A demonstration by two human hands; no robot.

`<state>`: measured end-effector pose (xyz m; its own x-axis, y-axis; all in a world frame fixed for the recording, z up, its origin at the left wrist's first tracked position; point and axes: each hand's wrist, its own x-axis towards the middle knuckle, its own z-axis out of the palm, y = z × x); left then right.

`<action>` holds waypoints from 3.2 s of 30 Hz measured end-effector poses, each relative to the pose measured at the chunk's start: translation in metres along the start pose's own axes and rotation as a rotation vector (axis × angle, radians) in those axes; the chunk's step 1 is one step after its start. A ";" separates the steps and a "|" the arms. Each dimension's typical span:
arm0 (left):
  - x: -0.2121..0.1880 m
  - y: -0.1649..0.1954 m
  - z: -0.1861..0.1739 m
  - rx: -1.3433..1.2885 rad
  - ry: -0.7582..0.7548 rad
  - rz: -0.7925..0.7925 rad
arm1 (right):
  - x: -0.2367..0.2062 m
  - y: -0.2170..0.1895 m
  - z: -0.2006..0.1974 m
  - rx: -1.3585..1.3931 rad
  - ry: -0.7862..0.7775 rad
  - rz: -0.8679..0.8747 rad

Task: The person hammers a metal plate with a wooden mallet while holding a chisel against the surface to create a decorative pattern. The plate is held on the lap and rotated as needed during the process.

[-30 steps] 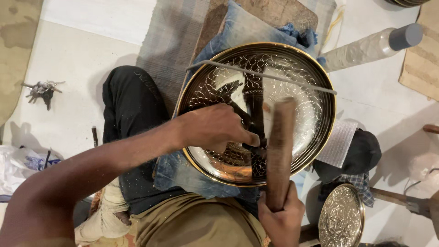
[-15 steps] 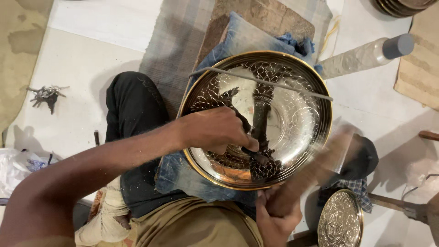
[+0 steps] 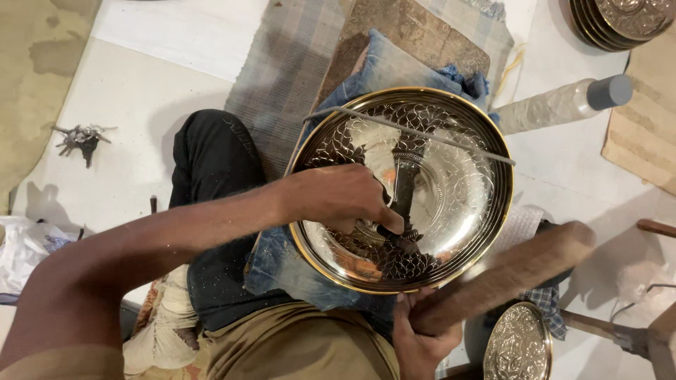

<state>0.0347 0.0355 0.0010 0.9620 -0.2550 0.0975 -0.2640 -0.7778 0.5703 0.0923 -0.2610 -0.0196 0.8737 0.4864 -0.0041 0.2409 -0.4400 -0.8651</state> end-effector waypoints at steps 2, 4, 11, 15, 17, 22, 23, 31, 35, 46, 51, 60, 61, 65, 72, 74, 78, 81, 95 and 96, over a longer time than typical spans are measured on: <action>-0.001 -0.002 0.000 -0.069 0.096 0.067 | 0.002 -0.004 -0.002 -0.360 -0.174 0.076; -0.002 -0.004 0.000 -0.099 0.108 0.081 | 0.003 -0.007 0.001 -0.081 -0.026 0.034; 0.003 -0.005 -0.001 -0.044 0.018 0.038 | 0.006 -0.005 0.000 -0.193 0.002 -0.023; -0.001 -0.004 -0.005 -0.040 0.055 0.065 | 0.005 0.003 0.007 0.035 0.025 0.031; -0.004 -0.004 -0.006 -0.127 0.124 0.084 | 0.006 0.004 0.008 -0.105 -0.084 0.068; 0.000 -0.004 -0.003 -0.061 0.009 -0.012 | 0.010 -0.002 0.006 -0.160 -0.061 0.134; 0.001 -0.006 -0.003 -0.092 0.068 0.047 | 0.009 -0.005 0.006 -0.297 -0.118 0.210; 0.001 -0.009 -0.004 -0.067 0.044 0.054 | 0.010 -0.026 0.014 -0.017 -0.001 0.044; 0.001 -0.009 -0.006 -0.054 0.015 0.022 | 0.015 -0.031 0.012 -0.356 -0.194 0.321; -0.001 -0.012 -0.010 -0.056 -0.020 0.008 | 0.008 -0.007 0.022 0.102 0.047 0.015; 0.002 -0.013 -0.008 -0.098 0.044 0.022 | 0.004 -0.003 0.020 0.011 -0.002 0.057; -0.003 -0.013 -0.014 -0.093 0.050 0.028 | 0.007 -0.016 0.024 0.010 0.012 0.025; -0.002 -0.013 -0.015 -0.095 0.059 0.042 | 0.007 -0.017 0.023 -0.174 -0.060 0.112; 0.002 -0.016 -0.015 -0.091 0.031 0.054 | 0.005 -0.024 0.019 0.040 0.020 0.052; -0.001 -0.019 -0.010 -0.041 -0.048 -0.039 | 0.009 -0.027 0.023 -0.052 -0.024 0.048; -0.002 -0.020 -0.010 -0.085 0.061 0.059 | 0.011 -0.026 0.022 -0.068 -0.020 0.024; -0.002 -0.019 -0.013 -0.083 0.107 0.099 | 0.011 -0.027 0.021 -0.070 -0.019 0.029; -0.001 -0.018 -0.015 -0.053 -0.048 0.000 | 0.009 -0.032 0.026 -0.024 0.010 0.042; -0.003 -0.021 -0.018 -0.051 0.049 0.083 | 0.016 -0.025 0.025 0.101 0.051 -0.071; -0.002 -0.020 -0.018 -0.036 0.021 0.085 | 0.015 -0.025 0.026 0.010 0.010 -0.051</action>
<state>0.0398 0.0620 0.0043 0.9376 -0.3066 0.1639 -0.3424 -0.7326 0.5883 0.0887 -0.2227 -0.0110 0.8646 0.5005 0.0450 0.2809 -0.4071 -0.8691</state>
